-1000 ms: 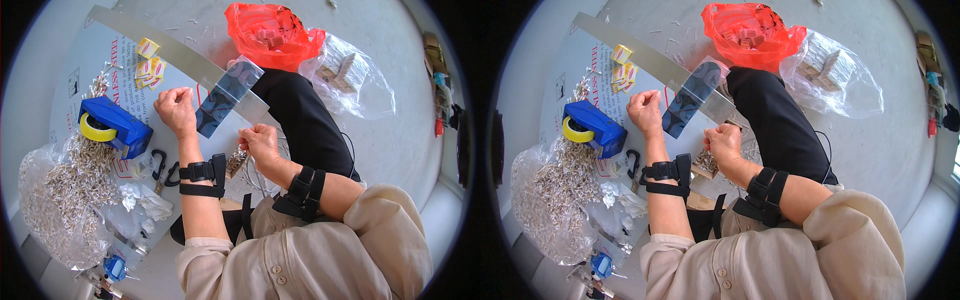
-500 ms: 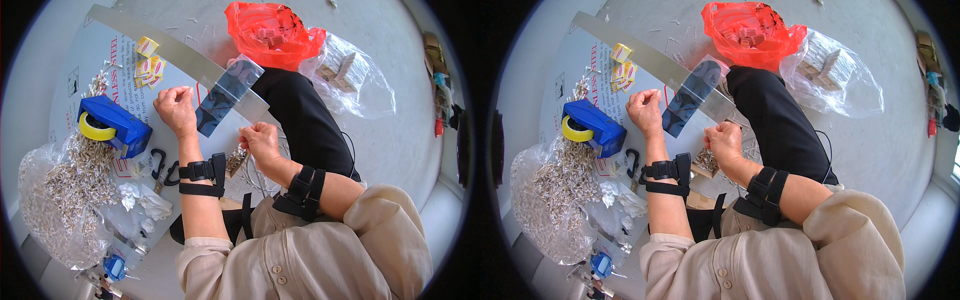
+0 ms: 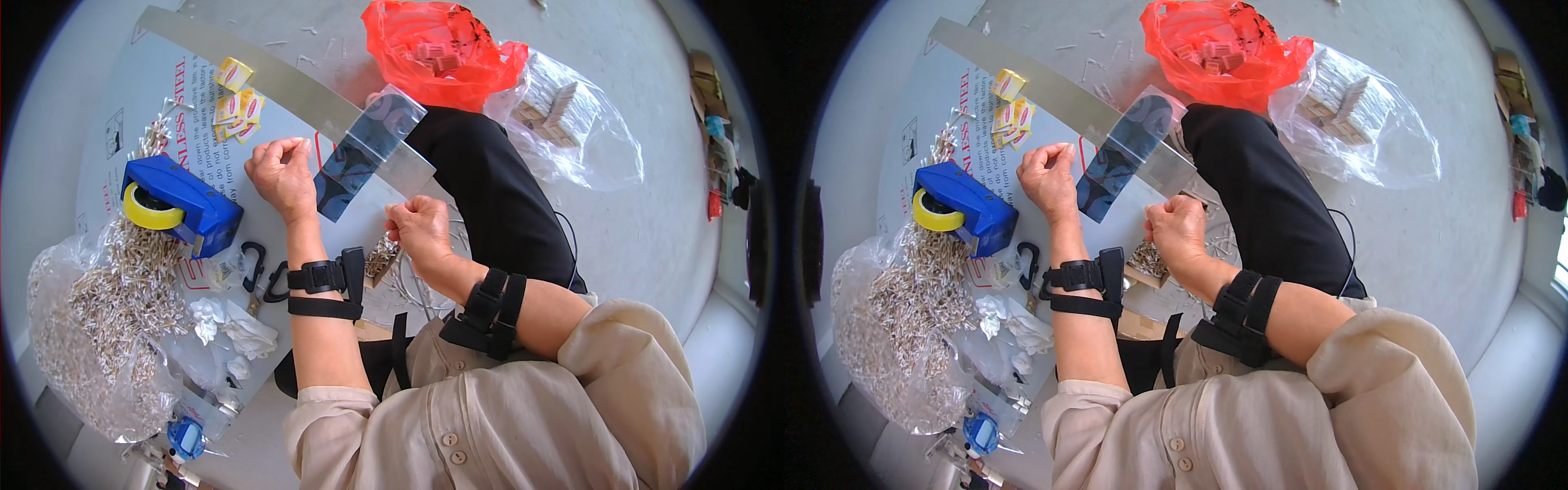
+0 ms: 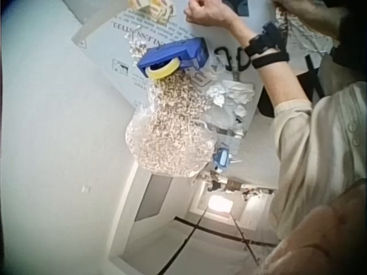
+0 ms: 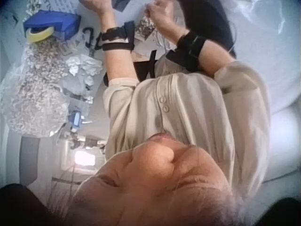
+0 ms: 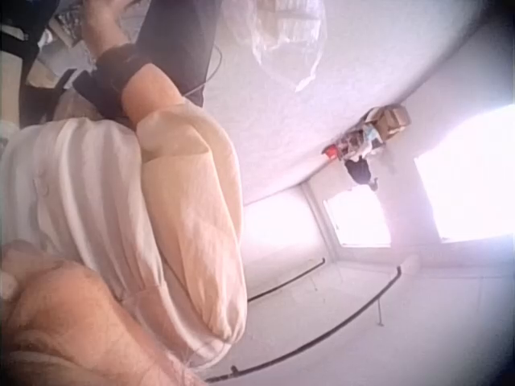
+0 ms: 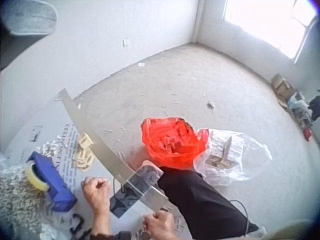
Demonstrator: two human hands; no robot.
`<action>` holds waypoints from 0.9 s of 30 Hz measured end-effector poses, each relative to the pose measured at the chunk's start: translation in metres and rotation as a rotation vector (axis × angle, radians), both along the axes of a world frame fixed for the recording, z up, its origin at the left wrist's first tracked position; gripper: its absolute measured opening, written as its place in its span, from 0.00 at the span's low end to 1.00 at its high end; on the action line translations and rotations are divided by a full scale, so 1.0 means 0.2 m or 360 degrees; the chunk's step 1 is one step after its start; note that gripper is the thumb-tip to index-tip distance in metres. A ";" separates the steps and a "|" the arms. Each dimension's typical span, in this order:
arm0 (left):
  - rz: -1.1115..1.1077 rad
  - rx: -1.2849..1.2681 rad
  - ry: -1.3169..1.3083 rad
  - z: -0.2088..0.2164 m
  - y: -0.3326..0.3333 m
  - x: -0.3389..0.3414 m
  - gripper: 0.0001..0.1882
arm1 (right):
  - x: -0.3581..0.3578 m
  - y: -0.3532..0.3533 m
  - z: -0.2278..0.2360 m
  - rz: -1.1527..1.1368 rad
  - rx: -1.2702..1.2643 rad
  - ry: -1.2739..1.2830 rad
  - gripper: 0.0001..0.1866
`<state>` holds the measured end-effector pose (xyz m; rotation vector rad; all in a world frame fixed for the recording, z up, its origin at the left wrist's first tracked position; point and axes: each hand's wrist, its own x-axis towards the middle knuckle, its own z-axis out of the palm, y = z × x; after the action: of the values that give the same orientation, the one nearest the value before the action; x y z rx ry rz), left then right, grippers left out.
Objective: The person is manually assembling or packaging small metallic components onto an adhesive film strip at a workbench.
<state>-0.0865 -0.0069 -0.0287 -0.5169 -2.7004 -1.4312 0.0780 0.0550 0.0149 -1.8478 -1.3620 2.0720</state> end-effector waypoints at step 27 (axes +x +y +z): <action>-0.0007 -0.0034 0.0096 0.00 0.00 0.00 0.06 | -0.02 -0.01 0.00 0.0041 0.0104 -0.0091 0.09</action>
<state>-0.0861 -0.0073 -0.0296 -0.5580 -2.6722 -1.3668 0.0731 0.0532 0.0159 -1.8872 -1.4554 1.9757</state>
